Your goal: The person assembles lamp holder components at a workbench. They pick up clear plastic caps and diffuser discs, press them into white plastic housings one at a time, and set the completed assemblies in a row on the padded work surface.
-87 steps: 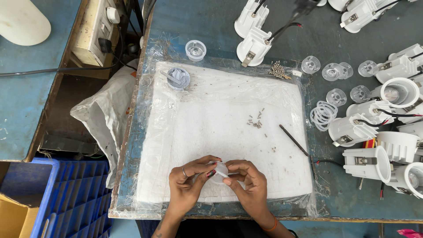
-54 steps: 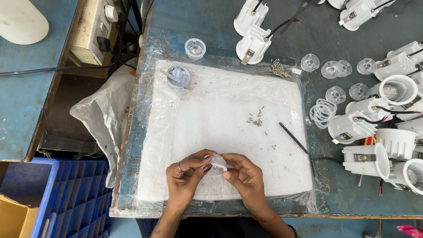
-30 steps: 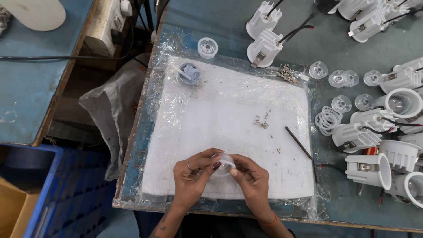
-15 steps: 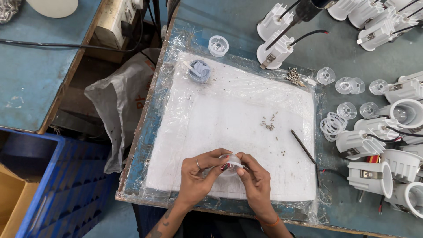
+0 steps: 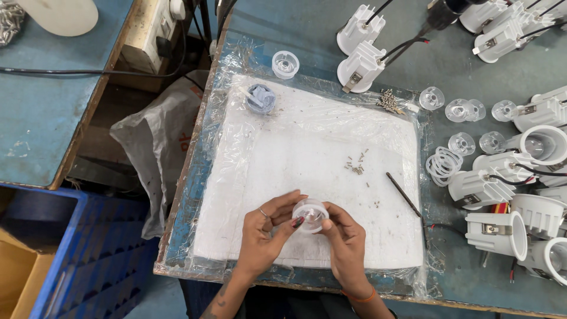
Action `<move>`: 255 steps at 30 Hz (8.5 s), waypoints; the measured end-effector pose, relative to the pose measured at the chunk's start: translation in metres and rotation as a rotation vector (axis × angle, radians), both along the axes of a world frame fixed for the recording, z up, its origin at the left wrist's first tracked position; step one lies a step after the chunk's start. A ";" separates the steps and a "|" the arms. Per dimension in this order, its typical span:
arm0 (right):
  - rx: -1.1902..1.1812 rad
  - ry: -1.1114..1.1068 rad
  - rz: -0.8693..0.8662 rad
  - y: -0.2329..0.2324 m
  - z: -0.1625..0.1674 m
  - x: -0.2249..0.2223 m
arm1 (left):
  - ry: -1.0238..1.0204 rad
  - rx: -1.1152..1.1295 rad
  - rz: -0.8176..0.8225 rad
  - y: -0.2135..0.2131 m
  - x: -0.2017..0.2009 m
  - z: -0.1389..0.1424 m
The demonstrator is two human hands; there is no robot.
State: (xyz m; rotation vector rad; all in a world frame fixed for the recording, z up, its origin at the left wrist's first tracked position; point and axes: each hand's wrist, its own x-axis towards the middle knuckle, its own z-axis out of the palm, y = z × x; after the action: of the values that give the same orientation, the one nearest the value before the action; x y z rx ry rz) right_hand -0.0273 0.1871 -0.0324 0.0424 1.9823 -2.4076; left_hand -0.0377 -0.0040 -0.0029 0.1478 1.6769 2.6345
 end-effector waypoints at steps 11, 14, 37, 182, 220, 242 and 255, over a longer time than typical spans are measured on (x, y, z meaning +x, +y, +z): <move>-0.071 -0.047 -0.032 -0.004 -0.009 0.002 | -0.101 -0.225 -0.078 -0.004 -0.004 0.003; -0.054 -0.051 -0.010 -0.006 -0.009 0.005 | -0.117 -0.222 -0.055 -0.006 -0.003 0.001; -0.118 -0.084 -0.037 -0.006 -0.008 0.003 | -0.080 -0.075 -0.167 -0.012 -0.003 -0.002; 0.393 0.524 0.069 -0.002 0.033 0.005 | 0.101 -0.372 -0.159 -0.004 0.005 0.001; 0.191 0.334 0.124 -0.015 0.025 0.002 | 0.220 -0.682 -0.016 -0.001 0.015 0.005; -0.153 0.082 0.199 -0.008 0.004 0.006 | 0.054 -0.369 -0.154 -0.010 0.016 -0.006; -0.146 0.014 0.218 -0.006 -0.007 0.004 | -0.100 -0.158 -0.168 -0.013 0.012 -0.020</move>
State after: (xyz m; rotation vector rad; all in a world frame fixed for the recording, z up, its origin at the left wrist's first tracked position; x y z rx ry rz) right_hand -0.0233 0.1813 -0.0398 -0.1829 1.7093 -2.4075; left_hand -0.0260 -0.0173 -0.0226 0.1450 1.7483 2.3398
